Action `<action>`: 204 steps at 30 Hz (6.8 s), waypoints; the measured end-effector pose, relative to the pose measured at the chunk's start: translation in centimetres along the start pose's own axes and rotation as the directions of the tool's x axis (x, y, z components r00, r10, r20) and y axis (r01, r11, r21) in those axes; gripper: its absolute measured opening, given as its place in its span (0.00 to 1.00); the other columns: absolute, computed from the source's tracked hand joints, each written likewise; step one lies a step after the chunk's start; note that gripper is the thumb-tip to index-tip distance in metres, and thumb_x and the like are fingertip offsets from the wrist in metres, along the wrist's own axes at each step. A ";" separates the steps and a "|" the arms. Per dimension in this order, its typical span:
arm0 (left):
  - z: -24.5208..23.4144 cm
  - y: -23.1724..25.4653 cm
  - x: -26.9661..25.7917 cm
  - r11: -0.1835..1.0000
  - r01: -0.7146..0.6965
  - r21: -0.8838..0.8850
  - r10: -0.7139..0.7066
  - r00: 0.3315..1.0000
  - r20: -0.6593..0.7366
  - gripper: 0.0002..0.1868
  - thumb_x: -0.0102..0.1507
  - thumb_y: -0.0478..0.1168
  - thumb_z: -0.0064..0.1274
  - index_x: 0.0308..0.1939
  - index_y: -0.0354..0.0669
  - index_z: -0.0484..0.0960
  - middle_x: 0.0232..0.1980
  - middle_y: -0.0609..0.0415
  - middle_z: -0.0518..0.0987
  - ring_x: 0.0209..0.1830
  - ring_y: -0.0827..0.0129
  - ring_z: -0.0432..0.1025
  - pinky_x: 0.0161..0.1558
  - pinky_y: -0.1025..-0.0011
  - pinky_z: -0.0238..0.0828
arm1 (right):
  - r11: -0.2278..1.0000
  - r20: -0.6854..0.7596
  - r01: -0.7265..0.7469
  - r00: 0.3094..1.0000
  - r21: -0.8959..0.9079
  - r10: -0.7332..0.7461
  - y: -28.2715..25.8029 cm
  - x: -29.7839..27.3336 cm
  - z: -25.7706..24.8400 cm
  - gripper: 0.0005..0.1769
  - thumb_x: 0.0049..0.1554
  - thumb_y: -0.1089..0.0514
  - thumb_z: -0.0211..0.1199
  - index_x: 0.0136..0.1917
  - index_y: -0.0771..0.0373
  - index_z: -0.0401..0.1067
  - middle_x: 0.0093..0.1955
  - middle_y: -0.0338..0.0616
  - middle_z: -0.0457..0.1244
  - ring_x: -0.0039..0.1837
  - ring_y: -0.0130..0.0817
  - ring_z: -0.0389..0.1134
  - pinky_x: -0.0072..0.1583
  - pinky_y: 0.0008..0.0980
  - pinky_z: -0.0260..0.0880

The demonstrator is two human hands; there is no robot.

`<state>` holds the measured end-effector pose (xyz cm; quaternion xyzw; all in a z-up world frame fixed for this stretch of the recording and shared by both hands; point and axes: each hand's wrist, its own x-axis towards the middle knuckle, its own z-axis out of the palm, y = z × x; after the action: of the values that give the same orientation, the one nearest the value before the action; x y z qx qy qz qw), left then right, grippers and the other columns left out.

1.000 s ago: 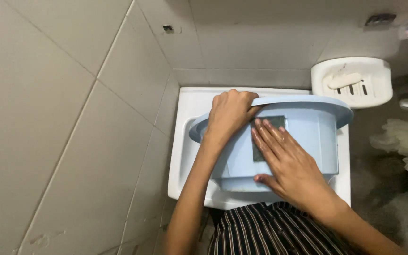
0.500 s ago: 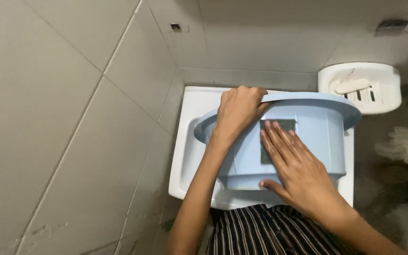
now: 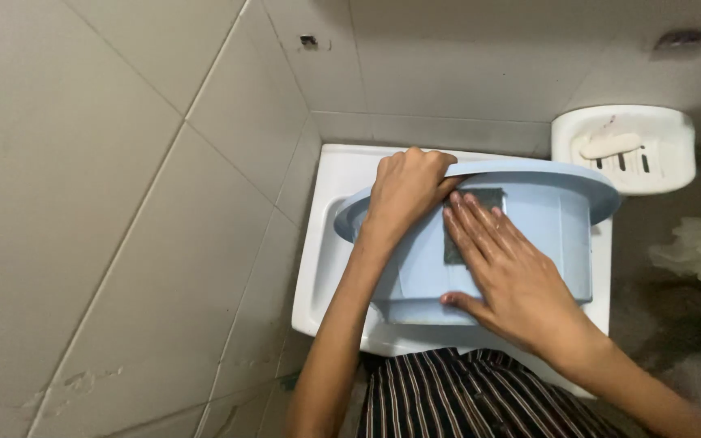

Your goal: The person is scrubbing the side of a plastic basin with a scouring pad in a bathroom sink.

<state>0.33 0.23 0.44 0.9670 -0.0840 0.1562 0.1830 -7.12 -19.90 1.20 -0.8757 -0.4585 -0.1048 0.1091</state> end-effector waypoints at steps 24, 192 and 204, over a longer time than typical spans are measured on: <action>-0.1 -0.2 0.4 0.993 0.089 -0.075 -0.083 0.993 0.079 0.15 0.60 0.51 0.60 0.43 0.48 0.88 0.28 0.43 0.83 0.29 0.51 0.81 0.37 0.55 0.76 | 0.999 0.036 0.036 0.999 -0.025 -0.035 -0.2 -4.5 0.1 0.62 0.51 0.15 0.31 0.81 0.63 0.36 0.84 0.50 0.36 0.83 0.41 0.33 0.77 0.45 0.33; 4.3 1.1 8.2 0.989 -0.145 -0.038 0.123 0.928 -0.352 0.29 0.53 0.68 0.62 0.20 0.45 0.83 0.18 0.47 0.78 0.20 0.50 0.76 0.23 0.56 0.68 | 0.939 -0.096 0.299 0.953 0.171 -0.286 14.8 0.5 1.4 0.42 0.65 0.26 0.29 0.76 0.51 0.62 0.79 0.36 0.58 0.81 0.38 0.57 0.83 0.50 0.53; 5.3 1.7 8.7 0.992 -0.077 -0.098 0.056 0.976 -0.210 0.28 0.54 0.68 0.60 0.24 0.47 0.85 0.18 0.49 0.79 0.20 0.56 0.79 0.26 0.58 0.71 | 0.961 -0.065 0.231 0.973 0.152 -0.223 15.0 1.0 0.2 0.36 0.69 0.33 0.30 0.74 0.53 0.65 0.76 0.38 0.61 0.79 0.40 0.58 0.81 0.54 0.53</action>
<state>9.51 -4.26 -0.83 0.9311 -0.1050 0.2574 0.2361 5.87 -27.42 -0.15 -0.8032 -0.5600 -0.1008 0.1764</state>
